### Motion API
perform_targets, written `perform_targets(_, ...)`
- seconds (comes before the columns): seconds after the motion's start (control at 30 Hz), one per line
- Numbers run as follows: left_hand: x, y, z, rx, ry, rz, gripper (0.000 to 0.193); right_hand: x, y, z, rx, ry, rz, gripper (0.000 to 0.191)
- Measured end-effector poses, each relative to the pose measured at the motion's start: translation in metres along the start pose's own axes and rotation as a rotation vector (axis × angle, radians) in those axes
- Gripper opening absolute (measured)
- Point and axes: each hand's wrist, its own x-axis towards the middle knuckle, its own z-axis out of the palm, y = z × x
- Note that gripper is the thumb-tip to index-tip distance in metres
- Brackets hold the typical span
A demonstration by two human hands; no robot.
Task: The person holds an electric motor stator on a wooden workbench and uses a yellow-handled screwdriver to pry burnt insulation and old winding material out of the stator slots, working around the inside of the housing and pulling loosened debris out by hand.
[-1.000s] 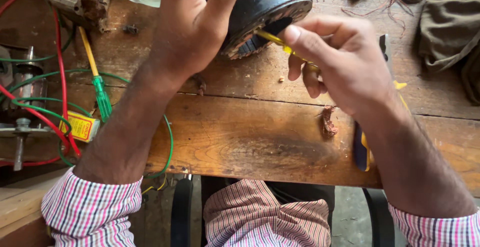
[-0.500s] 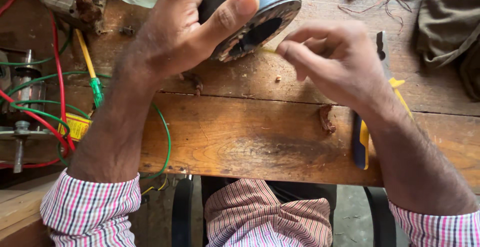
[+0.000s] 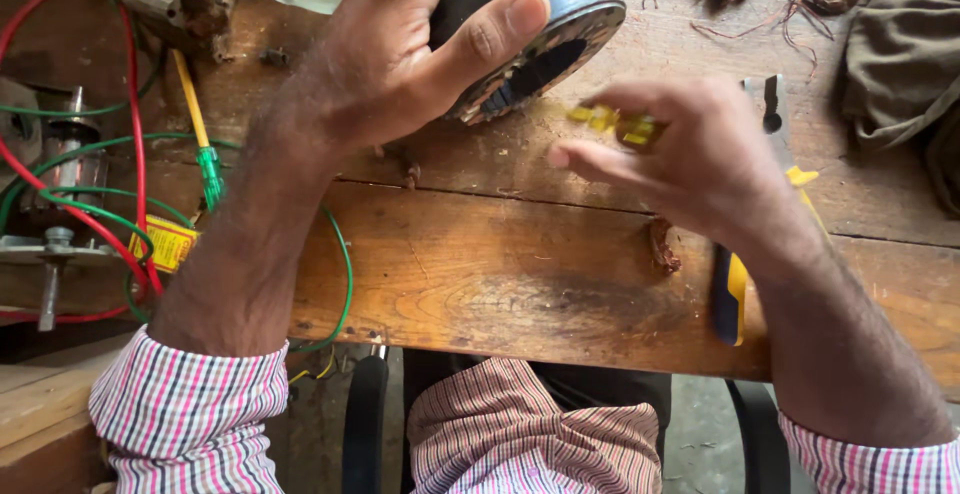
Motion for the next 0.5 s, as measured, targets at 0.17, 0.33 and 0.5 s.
perform_targets(0.17,0.0,-0.002,0.002,0.016,0.007,0.005,0.064,-0.006,0.001,0.003,0.28,-0.056,0.209,0.019)
perform_targets(0.33,-0.002,-0.002,0.001,0.027,0.013,-0.001,0.066,-0.002,0.003,0.012,0.588,0.023,0.05,0.018)
perform_targets(0.5,-0.003,-0.001,0.0,0.042,0.008,-0.002,0.066,-0.004,0.001,0.017,0.261,0.171,-0.165,0.021)
